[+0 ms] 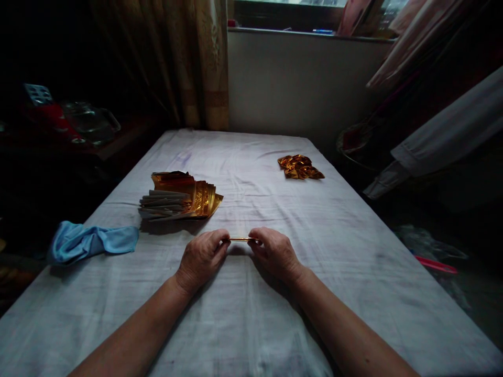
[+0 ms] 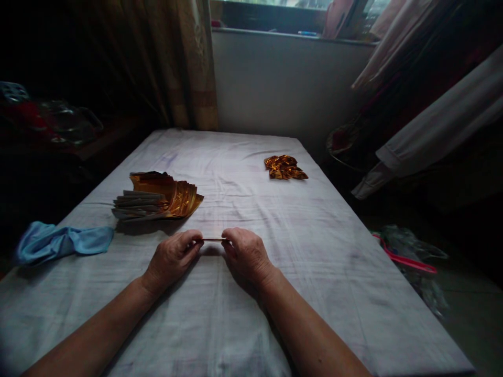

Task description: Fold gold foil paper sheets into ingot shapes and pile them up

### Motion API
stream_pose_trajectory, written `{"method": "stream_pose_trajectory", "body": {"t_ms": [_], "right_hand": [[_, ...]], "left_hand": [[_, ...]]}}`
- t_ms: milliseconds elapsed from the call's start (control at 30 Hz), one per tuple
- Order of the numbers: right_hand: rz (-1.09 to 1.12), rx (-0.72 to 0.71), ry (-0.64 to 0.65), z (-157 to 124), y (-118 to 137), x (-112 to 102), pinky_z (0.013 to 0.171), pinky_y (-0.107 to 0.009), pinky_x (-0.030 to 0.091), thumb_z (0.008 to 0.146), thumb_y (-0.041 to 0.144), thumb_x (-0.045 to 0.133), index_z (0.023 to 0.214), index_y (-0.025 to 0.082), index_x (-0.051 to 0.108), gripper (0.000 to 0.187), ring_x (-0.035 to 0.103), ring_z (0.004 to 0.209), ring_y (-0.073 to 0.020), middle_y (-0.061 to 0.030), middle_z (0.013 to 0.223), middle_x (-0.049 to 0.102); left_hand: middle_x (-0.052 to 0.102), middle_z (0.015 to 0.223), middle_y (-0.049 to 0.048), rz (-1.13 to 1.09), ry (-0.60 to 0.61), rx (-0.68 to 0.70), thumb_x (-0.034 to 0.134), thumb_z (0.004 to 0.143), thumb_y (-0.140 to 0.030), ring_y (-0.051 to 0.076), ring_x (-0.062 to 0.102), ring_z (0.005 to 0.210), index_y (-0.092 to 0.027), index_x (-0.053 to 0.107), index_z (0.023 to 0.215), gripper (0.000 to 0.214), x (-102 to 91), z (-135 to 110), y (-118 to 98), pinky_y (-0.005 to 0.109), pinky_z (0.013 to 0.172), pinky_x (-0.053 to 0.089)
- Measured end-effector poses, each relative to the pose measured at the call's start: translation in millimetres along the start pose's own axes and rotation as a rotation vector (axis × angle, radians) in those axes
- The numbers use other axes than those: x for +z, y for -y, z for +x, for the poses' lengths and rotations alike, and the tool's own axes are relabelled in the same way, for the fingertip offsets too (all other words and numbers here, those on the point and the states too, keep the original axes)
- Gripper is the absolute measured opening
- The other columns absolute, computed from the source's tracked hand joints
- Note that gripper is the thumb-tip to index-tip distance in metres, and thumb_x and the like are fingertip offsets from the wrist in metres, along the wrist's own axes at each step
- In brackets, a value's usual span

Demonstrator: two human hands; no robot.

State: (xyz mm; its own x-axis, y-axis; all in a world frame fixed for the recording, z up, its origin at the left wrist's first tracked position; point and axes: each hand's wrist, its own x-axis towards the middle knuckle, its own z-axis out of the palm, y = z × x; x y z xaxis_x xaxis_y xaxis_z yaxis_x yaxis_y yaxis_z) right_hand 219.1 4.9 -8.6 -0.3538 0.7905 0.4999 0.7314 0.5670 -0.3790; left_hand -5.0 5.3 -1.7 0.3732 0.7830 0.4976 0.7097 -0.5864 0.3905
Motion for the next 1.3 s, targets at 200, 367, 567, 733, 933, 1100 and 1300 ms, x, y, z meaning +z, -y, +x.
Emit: {"method": "stream_pose_trajectory", "body": {"t_ms": [200, 367, 567, 733, 933, 1100, 1300], "right_hand": [[-0.068, -0.025, -0.016, 0.2, 0.4, 1.1, 0.065, -0.024, 0.04, 0.089, 0.012, 0.054, 0.082, 0.022, 0.059, 0.013, 0.058, 0.067, -0.0151, -0.0013, 0.074, 0.064], [-0.051, -0.004, -0.008, 0.2, 2.6, 1.1, 0.065, -0.024, 0.042, 0.09, 0.017, 0.056, 0.084, 0.022, 0.061, 0.01, 0.06, 0.068, -0.0158, -0.0024, 0.076, 0.066], [0.114, 0.136, 0.016, -0.7, 5.6, 1.7, 0.069, -0.025, 0.048, 0.092, 0.031, 0.06, 0.093, 0.023, 0.068, 0.012, 0.068, 0.073, -0.017, -0.0031, 0.082, 0.074], [0.147, 0.126, -0.003, -2.4, 2.8, 6.4, 0.073, -0.027, 0.052, 0.094, 0.032, 0.058, 0.102, 0.023, 0.071, 0.017, 0.071, 0.08, -0.0186, -0.0049, 0.091, 0.077], [0.088, 0.063, -0.016, -2.4, 1.7, 5.6, 0.072, -0.026, 0.052, 0.098, 0.029, 0.052, 0.1, 0.023, 0.072, 0.021, 0.073, 0.077, -0.0182, -0.0043, 0.09, 0.078], [0.043, 0.041, -0.031, -1.0, 3.7, 5.4, 0.07, -0.026, 0.052, 0.099, 0.029, 0.052, 0.1, 0.022, 0.072, 0.021, 0.073, 0.074, -0.0183, -0.0062, 0.089, 0.078], [0.105, 0.045, 0.008, -0.7, 3.4, 9.1, 0.077, -0.029, 0.055, 0.092, 0.024, 0.058, 0.109, 0.02, 0.07, 0.021, 0.073, 0.083, -0.0199, -0.0082, 0.097, 0.077]], "left_hand": [[0.076, 0.082, 0.0004, -0.206, 0.056, -0.239, 0.056, 0.093, -0.042, 0.014, 0.068, 0.062, -0.021, 0.07, 0.098, 0.025, -1.9, 2.1, -6.1, 0.022, 0.06, 0.051], [0.078, 0.082, 0.0017, -0.338, 0.054, -0.392, 0.059, 0.089, -0.048, 0.015, 0.069, 0.059, -0.021, 0.076, 0.095, 0.032, 1.5, 3.1, -5.2, 0.023, 0.061, 0.055], [0.079, 0.094, 0.004, -0.331, 0.016, -0.376, 0.061, 0.089, -0.045, 0.021, 0.075, 0.081, -0.021, 0.076, 0.1, 0.03, 2.2, 0.7, -1.3, 0.028, 0.073, 0.06], [0.079, 0.097, 0.0035, -0.246, 0.012, -0.256, 0.058, 0.093, -0.042, 0.02, 0.076, 0.083, -0.023, 0.075, 0.104, 0.028, -0.6, -0.4, 0.0, 0.028, 0.078, 0.06], [0.079, 0.097, 0.0037, -0.19, 0.034, -0.221, 0.058, 0.092, -0.038, 0.019, 0.076, 0.08, -0.023, 0.075, 0.106, 0.027, -2.3, -0.3, -1.7, 0.027, 0.076, 0.06], [0.08, 0.088, 0.0011, -0.168, 0.051, -0.304, 0.059, 0.088, -0.034, 0.018, 0.075, 0.072, -0.023, 0.075, 0.098, 0.022, -3.1, 2.3, -5.0, 0.025, 0.066, 0.057], [0.079, 0.083, -0.0001, -0.11, 0.05, -0.386, 0.057, 0.087, -0.033, 0.018, 0.074, 0.07, -0.024, 0.076, 0.09, 0.021, -4.1, 4.2, -4.6, 0.024, 0.063, 0.052]]}}
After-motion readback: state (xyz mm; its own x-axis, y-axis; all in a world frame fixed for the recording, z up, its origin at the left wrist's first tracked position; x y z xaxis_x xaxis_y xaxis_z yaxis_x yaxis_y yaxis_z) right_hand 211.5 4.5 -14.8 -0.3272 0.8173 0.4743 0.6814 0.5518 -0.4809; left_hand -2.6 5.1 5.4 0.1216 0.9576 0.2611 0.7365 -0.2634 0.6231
